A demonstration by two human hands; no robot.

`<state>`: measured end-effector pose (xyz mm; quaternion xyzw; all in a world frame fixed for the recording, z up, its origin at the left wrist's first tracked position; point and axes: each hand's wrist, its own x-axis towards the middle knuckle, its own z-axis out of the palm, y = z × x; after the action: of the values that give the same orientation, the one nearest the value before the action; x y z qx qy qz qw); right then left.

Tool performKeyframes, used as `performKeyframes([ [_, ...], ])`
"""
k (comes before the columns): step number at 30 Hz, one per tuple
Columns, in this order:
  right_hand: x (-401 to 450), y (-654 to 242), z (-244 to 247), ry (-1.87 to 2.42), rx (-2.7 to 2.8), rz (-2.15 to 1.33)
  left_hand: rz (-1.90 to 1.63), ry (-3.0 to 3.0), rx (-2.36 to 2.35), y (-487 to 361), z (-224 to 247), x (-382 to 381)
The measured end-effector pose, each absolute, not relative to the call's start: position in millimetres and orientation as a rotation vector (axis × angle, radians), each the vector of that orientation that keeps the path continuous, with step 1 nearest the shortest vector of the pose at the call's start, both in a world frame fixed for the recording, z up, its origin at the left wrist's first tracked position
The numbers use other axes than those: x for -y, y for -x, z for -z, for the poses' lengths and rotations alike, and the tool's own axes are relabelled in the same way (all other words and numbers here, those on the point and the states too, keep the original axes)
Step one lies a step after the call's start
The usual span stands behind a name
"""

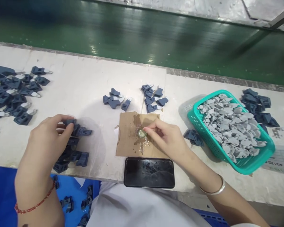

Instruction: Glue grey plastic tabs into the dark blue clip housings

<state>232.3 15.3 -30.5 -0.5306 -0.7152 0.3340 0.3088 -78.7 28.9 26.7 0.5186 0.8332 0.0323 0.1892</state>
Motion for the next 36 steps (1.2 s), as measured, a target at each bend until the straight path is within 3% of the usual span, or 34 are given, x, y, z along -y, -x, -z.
performKeyframes([
  [7,-16.6,-225.6,45.6,1.191,2.225,-0.454,-0.533,-1.505,-2.432,64.5,-26.7,-22.5],
  [12,-16.5,-226.9,45.3,1.186,2.212,-0.433,-1.038,-1.32,-1.937,27.9,-33.7,2.4],
  [19,-14.8,-226.8,43.8,1.2,2.181,-0.492,-1.035,-1.048,-1.303,-2.9,5.1,16.1],
  [36,-13.6,-227.7,40.7,1.235,2.137,-0.6,-1.118,-0.965,-1.134,-23.5,27.8,29.1],
])
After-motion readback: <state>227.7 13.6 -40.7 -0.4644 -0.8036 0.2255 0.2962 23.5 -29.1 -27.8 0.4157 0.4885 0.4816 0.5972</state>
